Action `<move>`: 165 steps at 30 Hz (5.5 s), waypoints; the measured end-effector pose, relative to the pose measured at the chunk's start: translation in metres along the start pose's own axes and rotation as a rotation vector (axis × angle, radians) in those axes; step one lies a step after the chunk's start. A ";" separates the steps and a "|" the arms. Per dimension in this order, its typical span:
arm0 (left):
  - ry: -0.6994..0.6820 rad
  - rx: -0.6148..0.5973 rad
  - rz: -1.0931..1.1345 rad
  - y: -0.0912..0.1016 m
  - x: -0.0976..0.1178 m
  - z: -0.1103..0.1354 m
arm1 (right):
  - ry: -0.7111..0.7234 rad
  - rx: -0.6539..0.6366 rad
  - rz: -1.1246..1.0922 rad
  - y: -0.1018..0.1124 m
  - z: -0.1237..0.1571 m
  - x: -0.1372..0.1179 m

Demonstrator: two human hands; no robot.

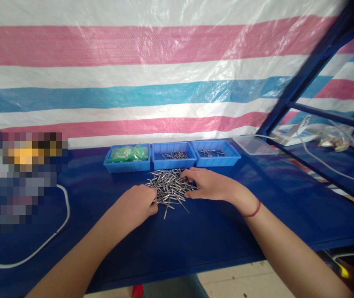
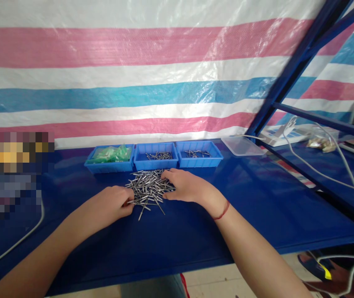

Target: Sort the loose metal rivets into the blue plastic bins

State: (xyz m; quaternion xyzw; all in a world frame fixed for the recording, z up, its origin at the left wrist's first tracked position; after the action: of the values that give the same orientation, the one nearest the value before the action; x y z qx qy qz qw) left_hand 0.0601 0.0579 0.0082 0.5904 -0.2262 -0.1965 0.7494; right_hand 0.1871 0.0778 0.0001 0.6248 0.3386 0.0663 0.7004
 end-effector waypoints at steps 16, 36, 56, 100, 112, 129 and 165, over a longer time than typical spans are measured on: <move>-0.087 0.178 0.095 0.016 0.000 -0.011 | 0.078 0.118 -0.069 0.013 -0.007 -0.015; -0.066 0.333 0.097 0.025 0.001 -0.011 | 0.206 0.464 -0.128 0.037 -0.003 -0.037; -0.094 0.556 0.543 0.023 -0.006 -0.016 | 0.009 0.597 -0.756 0.030 -0.009 -0.009; -0.176 0.402 0.143 0.016 0.016 -0.015 | -0.515 0.876 0.407 0.097 0.040 0.074; -0.223 0.416 0.055 0.012 0.021 -0.016 | -0.139 0.637 0.289 0.057 0.003 0.005; -0.119 0.450 -0.074 0.008 0.016 -0.016 | 0.011 0.444 0.134 0.034 -0.009 -0.021; -0.062 0.540 0.310 0.013 -0.003 -0.024 | 0.039 0.428 -0.573 0.018 -0.014 -0.016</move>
State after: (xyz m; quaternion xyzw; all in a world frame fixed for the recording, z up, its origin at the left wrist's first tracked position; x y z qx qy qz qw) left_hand 0.0718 0.0814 0.0163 0.7204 -0.3802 -0.0305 0.5793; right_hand 0.1726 0.0852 0.0230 0.6356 0.5197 -0.1934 0.5372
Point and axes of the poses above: each hand's wrist, its own z-axis away from the middle knuckle, its own y-axis out of the back of the hand, x = y × z, the point moved 10 cm from there along -z, towards the middle knuckle
